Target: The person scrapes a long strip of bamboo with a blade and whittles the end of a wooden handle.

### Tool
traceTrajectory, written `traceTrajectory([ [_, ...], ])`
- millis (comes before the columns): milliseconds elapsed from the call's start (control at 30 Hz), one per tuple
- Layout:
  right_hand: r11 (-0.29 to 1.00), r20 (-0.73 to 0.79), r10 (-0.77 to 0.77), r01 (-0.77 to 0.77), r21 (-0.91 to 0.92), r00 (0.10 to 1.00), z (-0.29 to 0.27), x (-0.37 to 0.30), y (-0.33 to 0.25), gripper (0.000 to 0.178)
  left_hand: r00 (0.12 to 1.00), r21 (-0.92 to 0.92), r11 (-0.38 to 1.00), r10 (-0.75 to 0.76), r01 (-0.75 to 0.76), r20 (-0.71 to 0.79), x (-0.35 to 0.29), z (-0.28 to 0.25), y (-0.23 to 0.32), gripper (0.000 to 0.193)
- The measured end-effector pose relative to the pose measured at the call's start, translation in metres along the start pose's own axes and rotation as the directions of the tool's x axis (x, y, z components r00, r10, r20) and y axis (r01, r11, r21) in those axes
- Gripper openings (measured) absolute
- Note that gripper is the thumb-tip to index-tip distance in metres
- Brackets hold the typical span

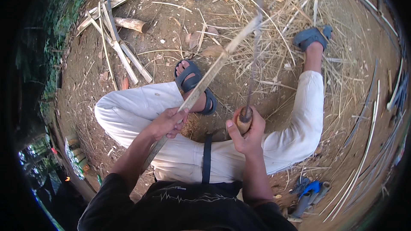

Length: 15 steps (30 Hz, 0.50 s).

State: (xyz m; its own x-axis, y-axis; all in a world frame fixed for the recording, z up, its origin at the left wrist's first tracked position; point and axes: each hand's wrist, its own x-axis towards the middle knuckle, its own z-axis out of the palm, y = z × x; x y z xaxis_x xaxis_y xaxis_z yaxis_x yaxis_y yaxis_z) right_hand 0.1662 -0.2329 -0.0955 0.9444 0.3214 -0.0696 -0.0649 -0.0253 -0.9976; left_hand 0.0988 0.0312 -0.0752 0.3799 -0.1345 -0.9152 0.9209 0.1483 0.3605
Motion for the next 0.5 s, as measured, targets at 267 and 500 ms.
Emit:
traceTrajectory([
  [267,0.968,0.006,0.002,-0.001,-0.252,1.000,0.008,0.009,-0.004,0.029,0.961,-0.053,0.960,0.276,-0.276,-0.005,0.002,0.046,0.072,0.044],
  [500,0.999,-0.162,0.036,-0.034,0.010,0.986,0.017,0.026,-0.017,0.038,0.678,-0.050,0.676,0.733,-0.735,-0.048,-0.032,0.058,0.193,0.049],
])
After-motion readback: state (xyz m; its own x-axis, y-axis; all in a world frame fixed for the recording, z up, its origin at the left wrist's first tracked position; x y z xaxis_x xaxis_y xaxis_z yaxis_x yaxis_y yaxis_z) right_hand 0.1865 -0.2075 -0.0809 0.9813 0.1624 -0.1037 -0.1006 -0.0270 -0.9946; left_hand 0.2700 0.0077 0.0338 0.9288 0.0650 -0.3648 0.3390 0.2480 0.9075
